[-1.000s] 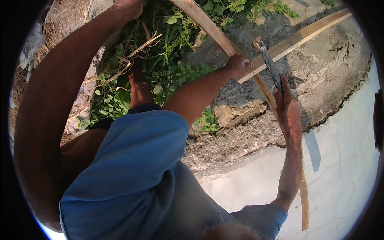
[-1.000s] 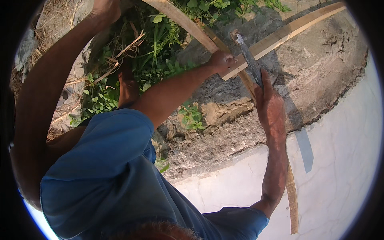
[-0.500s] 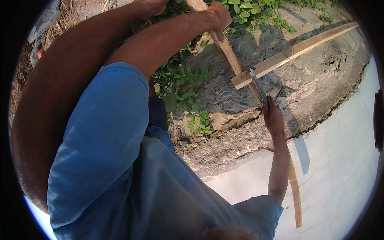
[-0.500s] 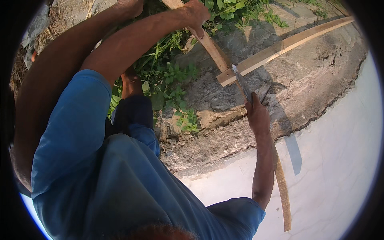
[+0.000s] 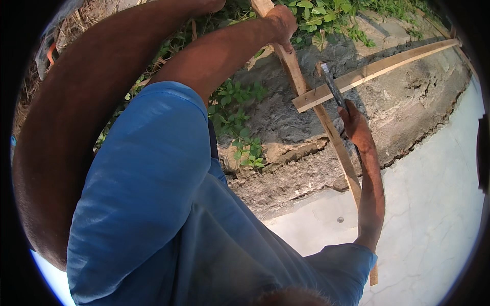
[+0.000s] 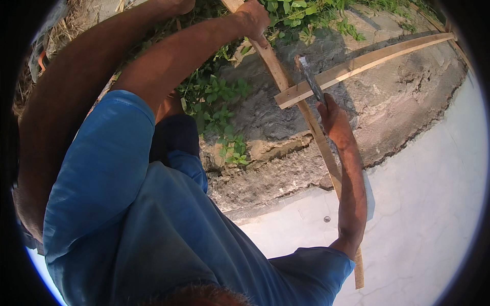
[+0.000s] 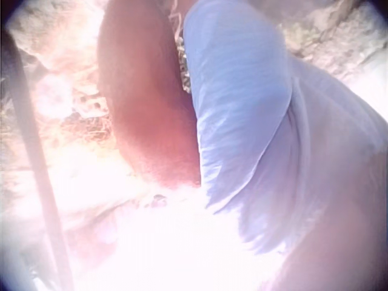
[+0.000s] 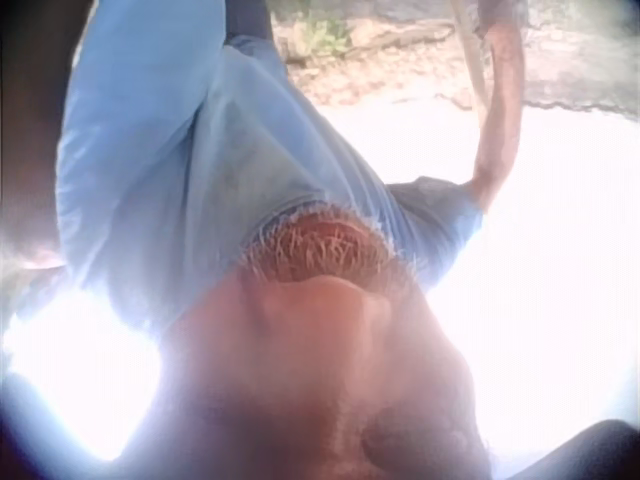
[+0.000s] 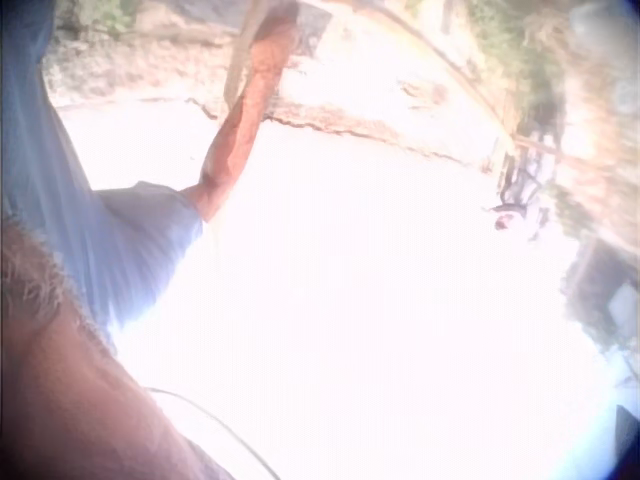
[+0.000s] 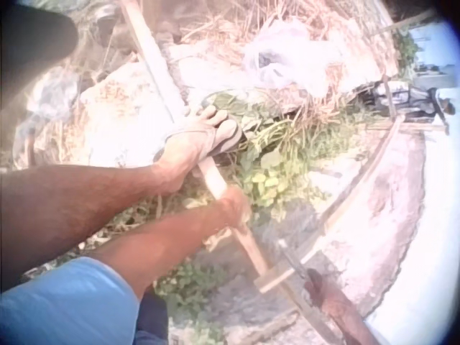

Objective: The person hammers nails into wooden planks to assemble a frame on the ground, reaching for nails from a plastic bag.

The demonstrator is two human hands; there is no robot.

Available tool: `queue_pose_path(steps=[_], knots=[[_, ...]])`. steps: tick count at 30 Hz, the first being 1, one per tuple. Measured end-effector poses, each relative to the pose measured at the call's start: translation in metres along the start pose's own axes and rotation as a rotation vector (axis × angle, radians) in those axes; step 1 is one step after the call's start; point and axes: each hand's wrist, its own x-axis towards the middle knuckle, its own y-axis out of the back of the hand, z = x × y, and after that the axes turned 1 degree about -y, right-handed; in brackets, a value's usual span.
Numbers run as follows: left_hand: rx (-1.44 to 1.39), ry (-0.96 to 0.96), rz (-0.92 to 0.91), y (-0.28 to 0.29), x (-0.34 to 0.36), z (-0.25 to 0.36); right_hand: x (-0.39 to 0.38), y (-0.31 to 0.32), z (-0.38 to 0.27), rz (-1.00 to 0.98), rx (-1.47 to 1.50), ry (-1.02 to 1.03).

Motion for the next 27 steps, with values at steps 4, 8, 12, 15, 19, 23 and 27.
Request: queue_pose_path(steps=[4,8,12,15,19,23,27], knots=[[0.006,0.040,0.055,-0.013,0.001,0.005,-0.012,0.012,0.010,-0.151,0.108,-0.147],[0.000,0.023,0.106,-0.014,0.000,-0.001,-0.041,0.043,-0.065,0.159,0.245,-0.030],[-0.033,0.037,0.064,0.000,0.003,-0.005,-0.037,0.082,-0.144,0.591,0.447,0.239],[-0.060,0.024,0.033,0.008,-0.002,-0.007,-0.027,0.065,-0.121,0.473,0.334,0.218],[-0.039,-0.024,0.050,0.005,-0.011,-0.005,-0.020,-0.007,0.000,0.033,-0.100,0.028],[-0.047,-0.036,0.090,-0.003,-0.012,-0.013,-0.034,0.022,-0.058,0.080,0.053,-0.012],[-0.055,-0.027,0.088,0.002,-0.006,-0.006,-0.048,0.086,-0.162,0.448,0.401,0.139]])
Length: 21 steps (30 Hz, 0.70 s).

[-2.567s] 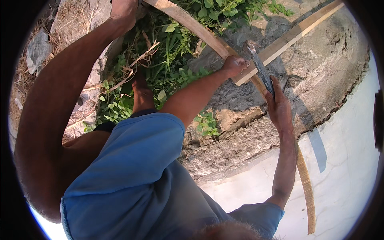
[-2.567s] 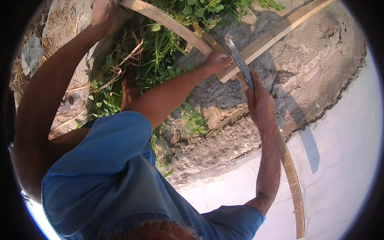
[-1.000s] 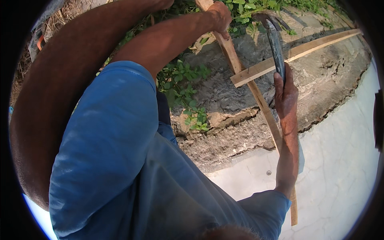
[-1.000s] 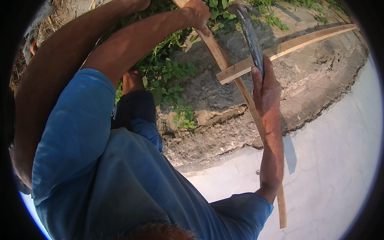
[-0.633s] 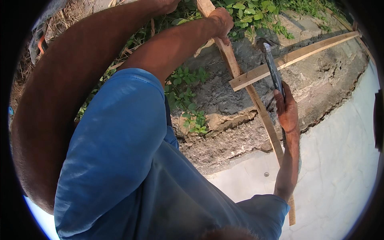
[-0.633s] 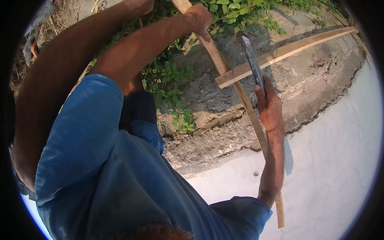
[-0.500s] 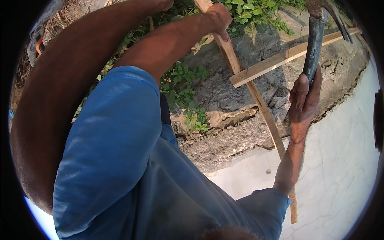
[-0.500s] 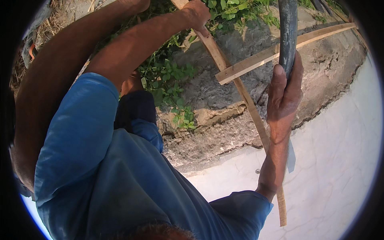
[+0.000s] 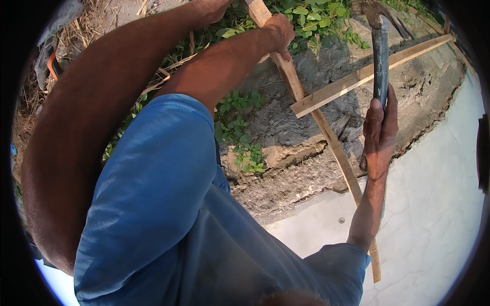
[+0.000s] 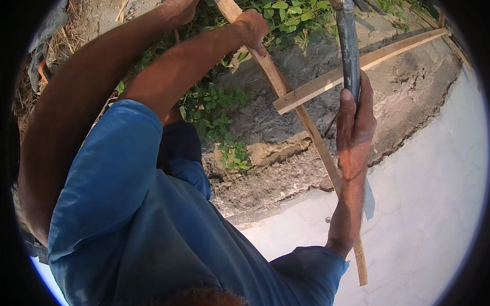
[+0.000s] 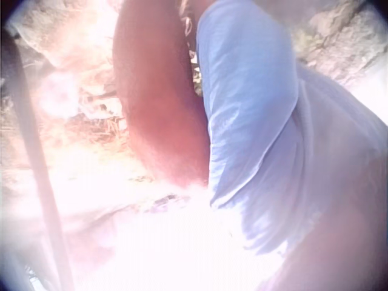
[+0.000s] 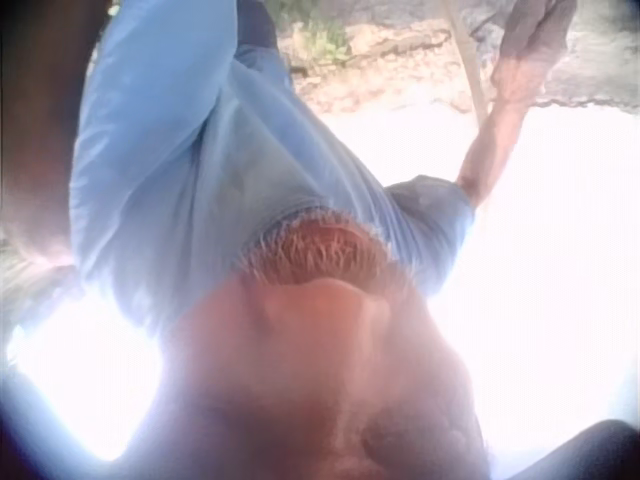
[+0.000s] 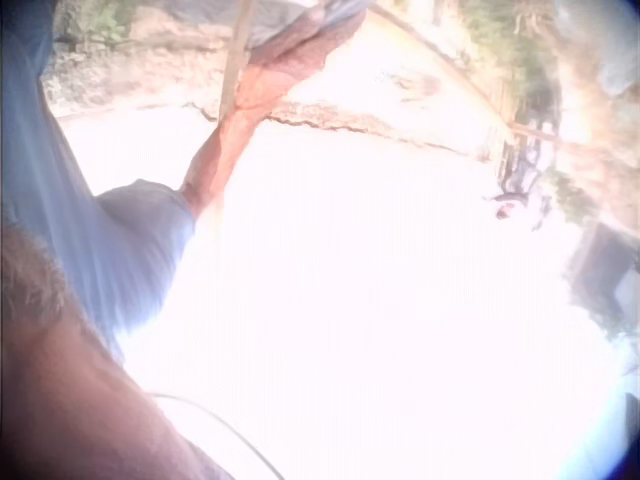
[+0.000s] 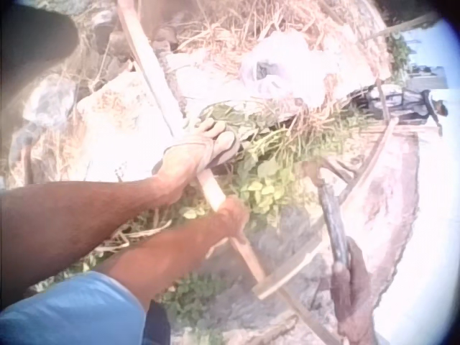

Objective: The person hammers nails into wooden planks to assemble a frame on the ground, reaching for nails from a plastic bag.

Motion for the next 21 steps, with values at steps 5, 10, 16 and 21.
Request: queue_pose_path(steps=[5,10,16,21], knots=[[-0.001,0.046,-0.051,0.006,0.005,-0.010,-0.001,-0.024,0.065,0.117,0.019,0.141],[0.024,-0.043,-0.042,-0.002,0.000,0.018,-0.045,-0.016,0.170,-0.484,-0.547,-0.339],[-0.026,0.027,0.025,0.007,-0.017,-0.008,-0.025,0.006,-0.017,0.059,-0.099,0.076],[-0.023,0.045,0.001,0.017,-0.030,-0.003,-0.029,-0.012,0.033,0.207,0.088,0.363]])
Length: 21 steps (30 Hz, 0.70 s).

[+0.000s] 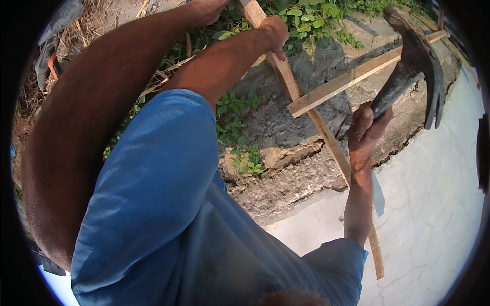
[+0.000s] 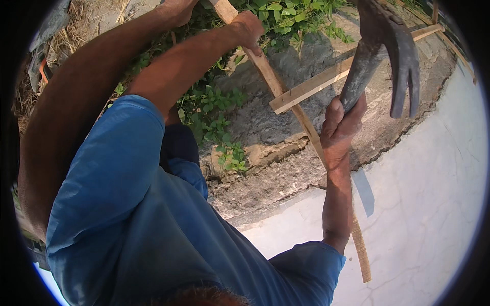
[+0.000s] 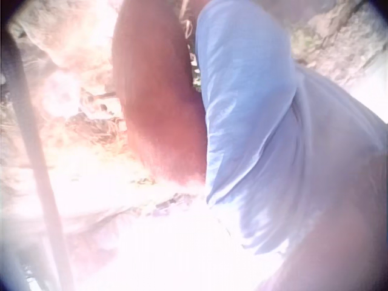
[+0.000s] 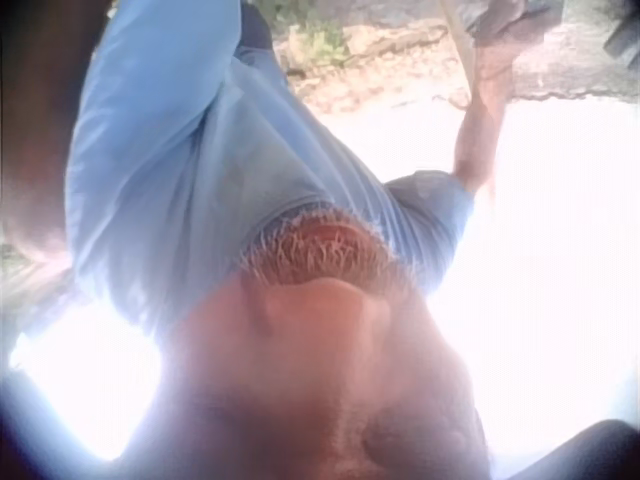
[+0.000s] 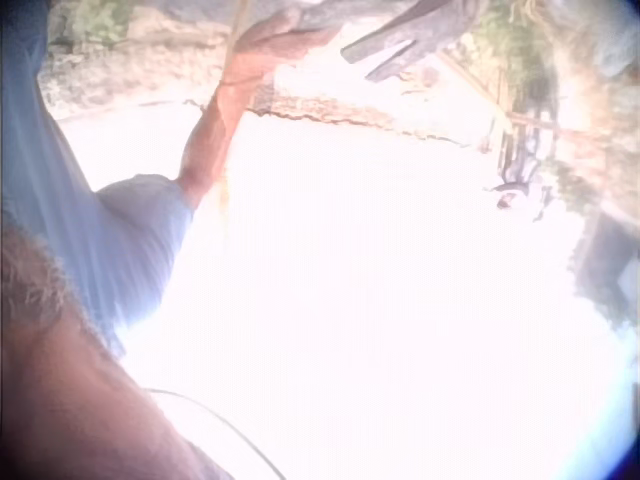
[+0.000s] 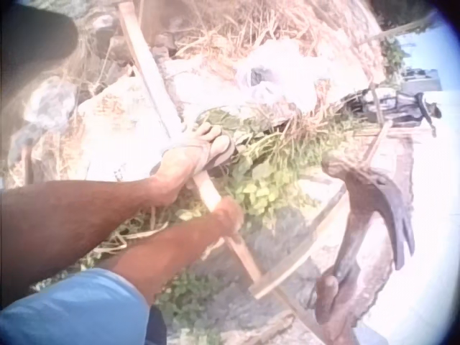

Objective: The person hammers nails into wooden planks to assemble a frame on the ground, reaching for nails from a plastic bag.

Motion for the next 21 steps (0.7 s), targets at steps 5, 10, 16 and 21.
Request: queue_pose_path(steps=[5,10,16,21], knots=[[0.025,-0.019,-0.024,-0.008,0.019,-0.004,-0.053,-0.017,0.112,-0.685,-0.668,-0.444],[0.003,-0.012,-0.012,-0.013,0.016,0.005,0.007,0.003,-0.031,-0.261,-0.327,-0.353],[0.017,-0.018,-0.005,-0.003,-0.002,0.013,-0.020,-0.002,-0.005,0.110,-0.005,-0.093],[0.046,0.000,0.034,-0.009,-0.001,-0.010,-0.082,-0.024,0.112,-0.651,-0.700,-0.376]])
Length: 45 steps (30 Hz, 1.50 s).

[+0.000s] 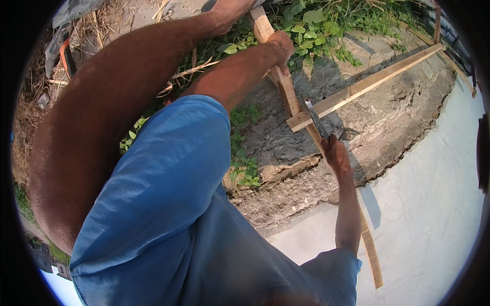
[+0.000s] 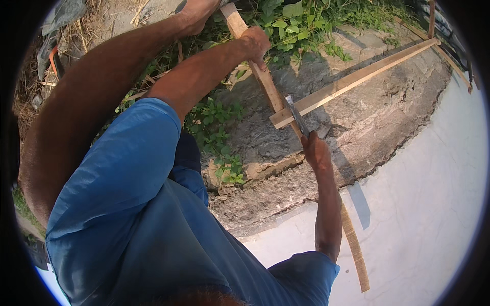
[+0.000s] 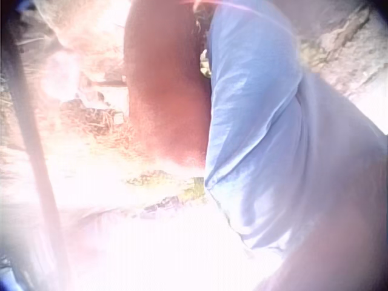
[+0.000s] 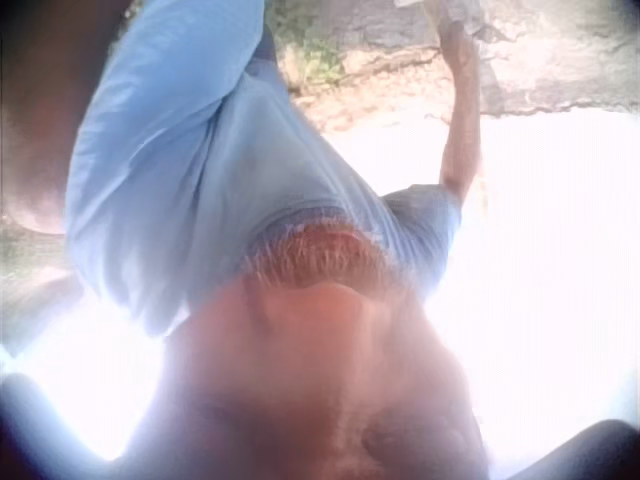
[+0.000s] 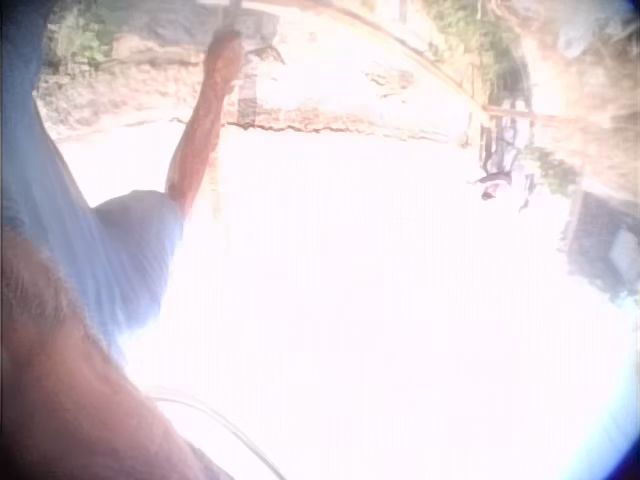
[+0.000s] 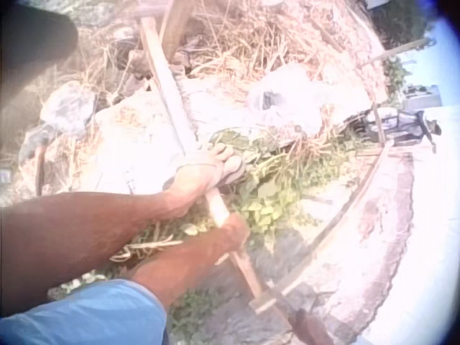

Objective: The person hammers nails into wooden planks to assemble a frame on the ground, reaching for nails from a plastic bag.

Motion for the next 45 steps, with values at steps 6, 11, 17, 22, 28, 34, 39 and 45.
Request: queue_pose_path(steps=[6,11,17,22,28,34,39,45], knots=[[-0.045,-0.021,-0.005,0.000,0.007,0.030,-0.037,0.148,-0.092,0.538,0.476,0.138],[0.014,0.037,0.034,0.004,0.004,0.003,-0.010,0.111,-0.086,0.768,0.820,0.348],[-0.013,0.086,-0.042,0.002,0.002,-0.007,-0.010,0.001,0.033,0.026,0.014,-0.002],[-0.019,-0.015,-0.010,0.004,0.008,0.038,-0.044,0.152,-0.081,0.498,0.527,0.050],[-0.036,-0.024,0.025,-0.001,-0.006,0.030,-0.039,0.069,-0.044,0.611,0.487,0.192],[-0.021,0.019,0.004,-0.009,0.000,0.010,-0.007,0.040,0.000,0.171,0.159,0.073],[-0.027,0.002,-0.019,-0.004,-0.003,0.042,-0.045,0.183,-0.102,0.638,0.686,0.131],[-0.007,0.025,-0.030,0.000,-0.002,0.004,-0.020,0.011,-0.014,0.383,0.160,0.054]])
